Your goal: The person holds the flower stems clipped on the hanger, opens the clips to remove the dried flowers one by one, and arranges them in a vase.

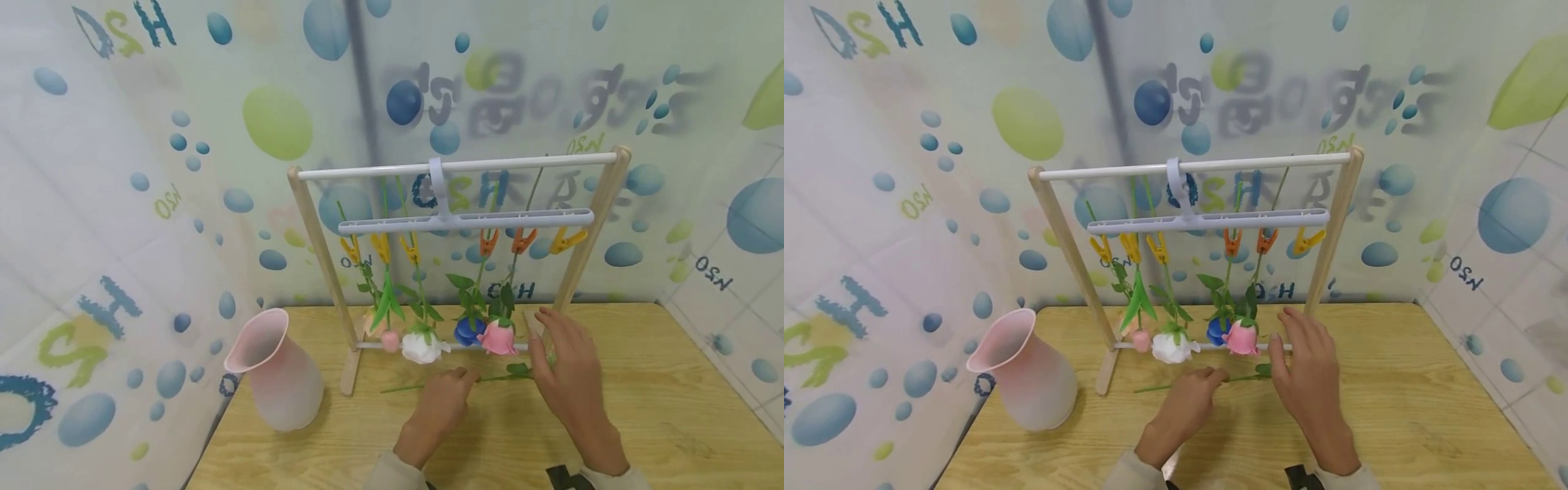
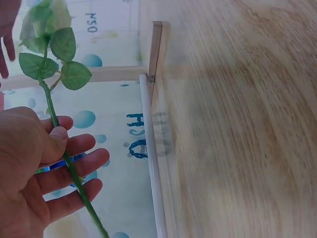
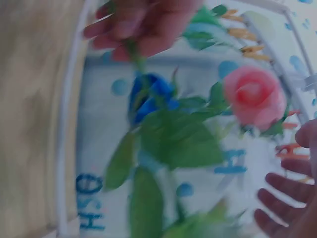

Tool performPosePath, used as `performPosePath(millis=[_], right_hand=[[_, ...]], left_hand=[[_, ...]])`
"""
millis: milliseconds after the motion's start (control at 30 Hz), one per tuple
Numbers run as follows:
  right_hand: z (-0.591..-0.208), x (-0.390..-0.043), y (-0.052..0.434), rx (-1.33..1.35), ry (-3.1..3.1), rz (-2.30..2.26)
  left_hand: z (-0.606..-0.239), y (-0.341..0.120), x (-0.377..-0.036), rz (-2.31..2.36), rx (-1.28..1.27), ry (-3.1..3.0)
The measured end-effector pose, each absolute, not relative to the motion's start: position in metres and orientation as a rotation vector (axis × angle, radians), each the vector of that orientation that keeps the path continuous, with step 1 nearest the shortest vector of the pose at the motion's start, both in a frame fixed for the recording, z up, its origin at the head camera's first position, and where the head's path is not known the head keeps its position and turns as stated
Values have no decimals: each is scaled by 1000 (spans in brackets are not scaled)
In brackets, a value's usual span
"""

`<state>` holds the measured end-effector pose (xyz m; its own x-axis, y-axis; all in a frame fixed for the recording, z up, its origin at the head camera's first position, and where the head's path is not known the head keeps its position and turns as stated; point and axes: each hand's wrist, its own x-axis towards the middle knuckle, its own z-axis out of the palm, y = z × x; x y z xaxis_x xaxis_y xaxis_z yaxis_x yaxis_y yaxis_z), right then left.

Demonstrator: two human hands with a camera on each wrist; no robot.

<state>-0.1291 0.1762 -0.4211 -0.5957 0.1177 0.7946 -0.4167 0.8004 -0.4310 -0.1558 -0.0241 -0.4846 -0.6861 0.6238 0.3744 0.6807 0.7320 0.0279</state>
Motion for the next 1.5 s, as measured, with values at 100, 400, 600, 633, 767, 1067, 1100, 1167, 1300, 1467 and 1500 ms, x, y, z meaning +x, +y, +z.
performPosePath(millis=[100,400,600,633,767,1067,1100,1167,1300,1467,1500], right_hand=[[-410,-133,168,159,-2155,875],[-386,-148,149,19,-2363,981],[-381,-152,148,13,-2436,956],[-380,-153,149,15,-2447,947],[-376,-156,153,6,-2516,909],[-365,-152,163,32,-2642,844],[-365,-152,164,38,-2652,841],[-364,-152,166,46,-2663,841],[-364,-152,170,57,-2667,835],[-364,-151,173,61,-2659,836],[-364,-151,173,60,-2659,839]], left_hand=[[-486,-27,-156,-248,-1005,-2568],[-488,-33,-153,-274,-970,-2596],[-485,-40,-153,-270,-958,-2562],[-484,-41,-153,-280,-956,-2567],[-481,-47,-152,-339,-954,-2599],[-479,-63,-153,-431,-912,-2672],[-479,-64,-153,-439,-904,-2672],[-477,-68,-154,-469,-891,-2677],[-475,-75,-155,-525,-852,-2693],[-472,-84,-156,-566,-804,-2694],[-471,-86,-156,-570,-793,-2695]])
